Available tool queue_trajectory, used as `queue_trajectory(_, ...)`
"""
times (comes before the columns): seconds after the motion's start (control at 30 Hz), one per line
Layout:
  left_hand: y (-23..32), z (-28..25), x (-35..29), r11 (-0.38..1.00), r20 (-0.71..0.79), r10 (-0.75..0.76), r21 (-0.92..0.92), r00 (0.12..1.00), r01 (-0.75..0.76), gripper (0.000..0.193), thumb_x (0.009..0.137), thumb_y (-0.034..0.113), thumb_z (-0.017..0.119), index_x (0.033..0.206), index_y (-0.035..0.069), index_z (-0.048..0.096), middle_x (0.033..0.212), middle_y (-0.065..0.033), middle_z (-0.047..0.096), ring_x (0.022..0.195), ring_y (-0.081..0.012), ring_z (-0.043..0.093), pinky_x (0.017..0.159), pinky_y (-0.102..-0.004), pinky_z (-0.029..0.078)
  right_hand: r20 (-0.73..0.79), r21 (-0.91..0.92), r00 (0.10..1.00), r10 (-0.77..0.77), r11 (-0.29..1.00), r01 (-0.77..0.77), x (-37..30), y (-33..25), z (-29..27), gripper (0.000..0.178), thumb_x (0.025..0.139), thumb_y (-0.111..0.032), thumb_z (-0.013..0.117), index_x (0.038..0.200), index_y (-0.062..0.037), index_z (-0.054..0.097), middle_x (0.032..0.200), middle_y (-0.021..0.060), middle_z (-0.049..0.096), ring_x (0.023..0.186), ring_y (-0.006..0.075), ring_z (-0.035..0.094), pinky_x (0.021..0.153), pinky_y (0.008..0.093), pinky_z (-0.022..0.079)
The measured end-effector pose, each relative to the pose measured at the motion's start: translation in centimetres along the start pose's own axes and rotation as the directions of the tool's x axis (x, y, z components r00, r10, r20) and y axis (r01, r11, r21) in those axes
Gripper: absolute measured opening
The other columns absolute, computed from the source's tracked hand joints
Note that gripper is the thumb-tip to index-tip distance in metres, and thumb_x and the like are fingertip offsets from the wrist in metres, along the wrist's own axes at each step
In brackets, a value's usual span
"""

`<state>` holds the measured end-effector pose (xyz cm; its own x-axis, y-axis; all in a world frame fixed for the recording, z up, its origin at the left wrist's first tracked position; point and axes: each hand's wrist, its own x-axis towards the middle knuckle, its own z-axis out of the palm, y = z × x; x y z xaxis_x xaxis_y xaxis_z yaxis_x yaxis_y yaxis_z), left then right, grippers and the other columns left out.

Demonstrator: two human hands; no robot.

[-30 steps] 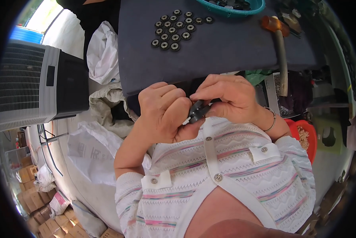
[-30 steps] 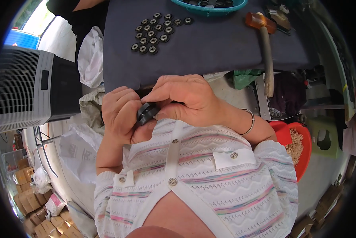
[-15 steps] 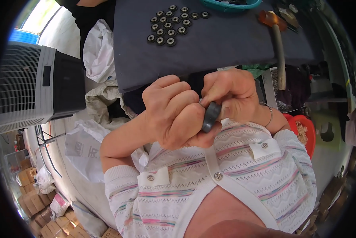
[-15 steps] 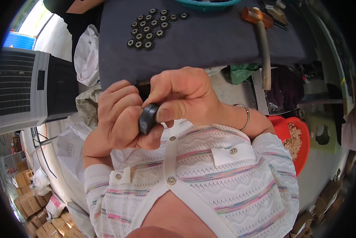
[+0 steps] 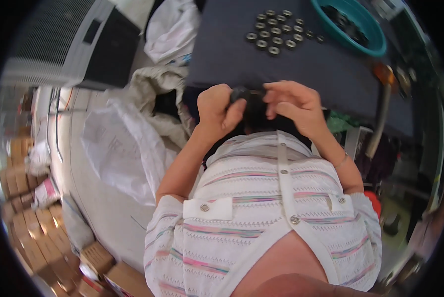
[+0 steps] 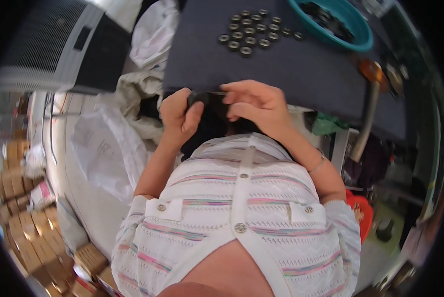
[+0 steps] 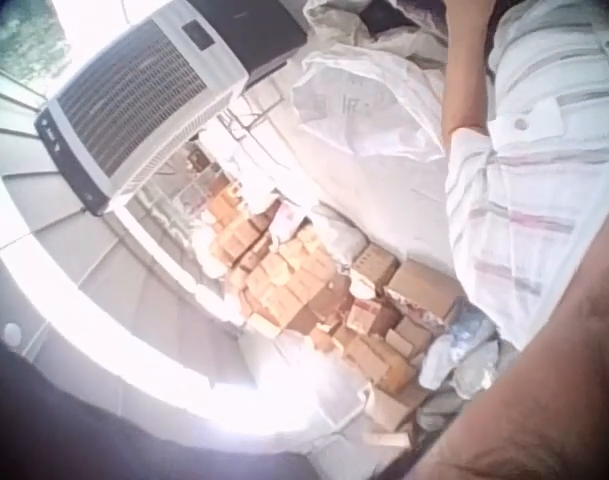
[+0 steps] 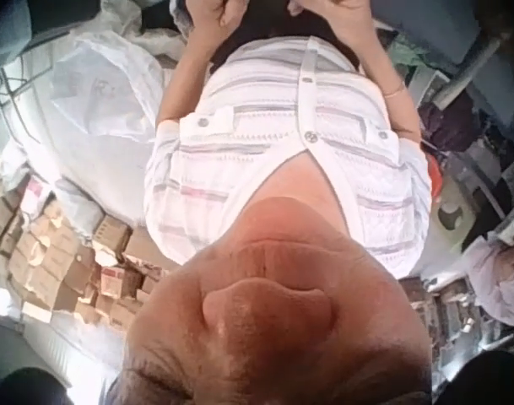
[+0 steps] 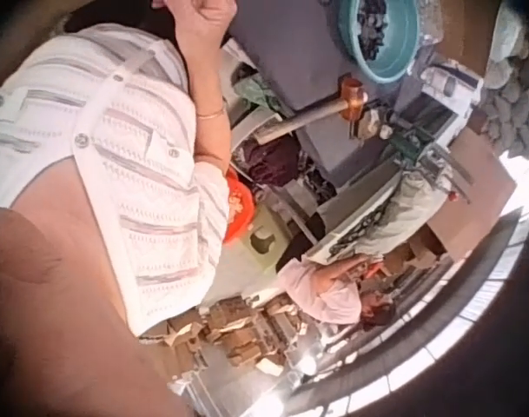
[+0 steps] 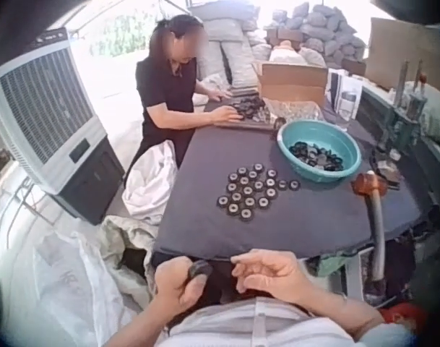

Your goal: The person assembles plastic and rubber components by hand, inserting metal rings into them and tapping the rings with a mallet.

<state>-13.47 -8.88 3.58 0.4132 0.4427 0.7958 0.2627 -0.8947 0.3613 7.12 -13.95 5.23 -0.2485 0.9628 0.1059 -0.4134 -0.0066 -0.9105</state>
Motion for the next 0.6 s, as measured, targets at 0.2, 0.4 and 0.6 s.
queue_trajectory(0.2,-8.2,-5.1,-11.0,0.228,-0.266,-0.961,-0.595,0.079,0.771,0.036,0.089,0.032,0.055,0.069,0.002,0.056,0.049,0.0005,0.043,0.039,-0.0092,0.039,0.038,-0.0244,0.029,-0.155,-0.237,0.977,-0.146,0.966,0.106,-0.2,0.4,-4.8,0.019,0.087,-0.005,0.056,0.103,0.0041,0.061,0.087,0.0092,0.062,0.068,0.0115,0.060,0.061,0.0235,0.050)
queue_trajectory(0.4,-9.6,-5.6,-8.6,0.362,-0.239,-0.927,-0.363,0.289,0.859,0.036,0.091,0.027,0.053,0.073,-0.003,0.060,0.052,-0.0013,0.047,0.043,-0.0110,0.043,0.043,-0.0259,0.034,-0.329,-0.339,0.927,-0.182,0.939,0.064,0.8,-0.7,-7.9,0.017,0.087,-0.006,0.057,0.100,0.0041,0.062,0.082,0.0074,0.062,0.066,0.0107,0.059,0.059,0.0228,0.049)
queue_trajectory(0.6,-7.0,4.8,3.4,0.888,0.020,-0.459,0.024,0.888,0.458,0.014,0.084,0.012,0.060,0.096,0.005,0.063,0.074,-0.0090,0.060,0.062,-0.0224,0.058,0.058,-0.0316,0.045,-0.326,-0.717,0.812,-0.485,0.686,0.122,1.8,-4.6,-9.8,0.012,0.085,-0.005,0.059,0.095,0.0012,0.063,0.076,0.0026,0.060,0.062,0.0077,0.057,0.055,0.0205,0.046)
